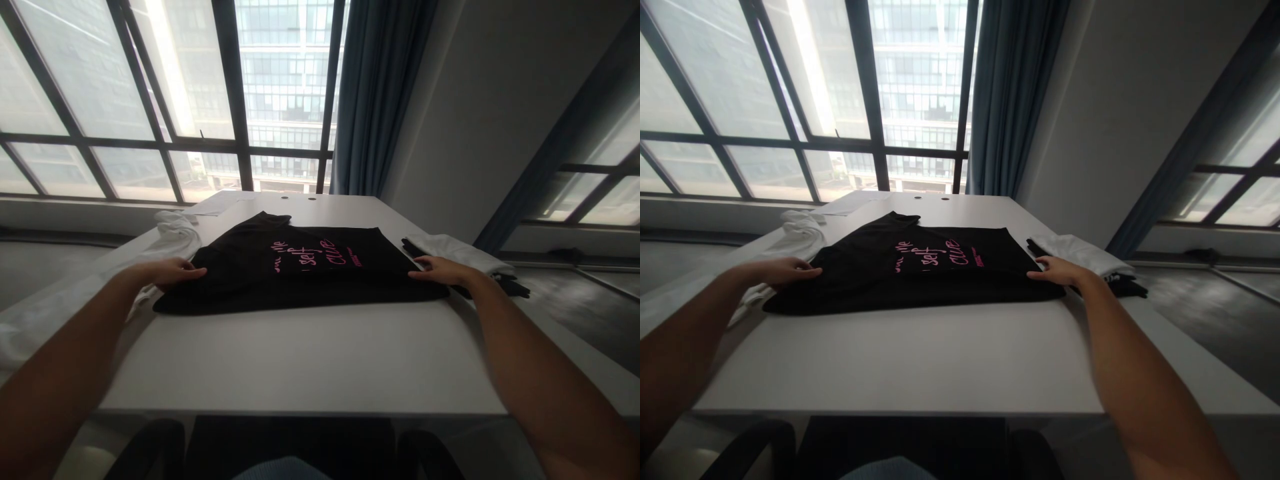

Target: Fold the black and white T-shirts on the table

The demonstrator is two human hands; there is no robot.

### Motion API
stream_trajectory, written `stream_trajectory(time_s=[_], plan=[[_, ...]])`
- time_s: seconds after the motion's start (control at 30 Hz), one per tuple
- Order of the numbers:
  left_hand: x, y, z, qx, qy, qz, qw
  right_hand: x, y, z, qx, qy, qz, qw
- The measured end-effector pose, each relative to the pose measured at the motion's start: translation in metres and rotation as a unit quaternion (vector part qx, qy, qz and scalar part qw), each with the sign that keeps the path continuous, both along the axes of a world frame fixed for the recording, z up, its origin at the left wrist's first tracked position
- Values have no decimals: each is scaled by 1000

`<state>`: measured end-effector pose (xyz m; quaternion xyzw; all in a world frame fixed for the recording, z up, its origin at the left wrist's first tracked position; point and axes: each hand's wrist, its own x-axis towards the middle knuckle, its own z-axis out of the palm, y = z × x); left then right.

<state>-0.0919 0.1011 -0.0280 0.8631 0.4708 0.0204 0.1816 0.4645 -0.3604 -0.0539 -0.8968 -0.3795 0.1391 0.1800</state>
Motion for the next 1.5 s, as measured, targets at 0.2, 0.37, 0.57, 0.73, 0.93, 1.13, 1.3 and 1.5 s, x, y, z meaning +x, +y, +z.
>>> stream_trajectory(time_s=[0.2, 0.37, 0.57, 0.73, 0.93, 1.13, 1.3, 1.5], plan=[[39, 1, -17, 81, -47, -63, 994, -1, 18, -12, 98, -44, -27, 994], [49, -3, -23, 167, -159, -118, 966, 0, 16, -11, 168, -65, -31, 983], [48, 10, -29, 284, -254, -99, 919, 1, 15, -10, 272, -146, -30, 951], [49, 24, -49, 187, -76, -144, 969, -5, 24, -18, 123, -141, 13, 982], [47, 27, -51, 187, -4, -122, 975, -9, 28, -18, 61, -166, 24, 984], [45, 6, -40, 236, -13, -147, 960, -15, 32, -18, -4, -226, 26, 974], [63, -36, -41, 195, -102, -289, 932, -47, 53, -19, 67, -268, 63, 959], [79, -56, -61, 125, -13, -299, 946, -79, 81, -40, 59, -205, 131, 968]])
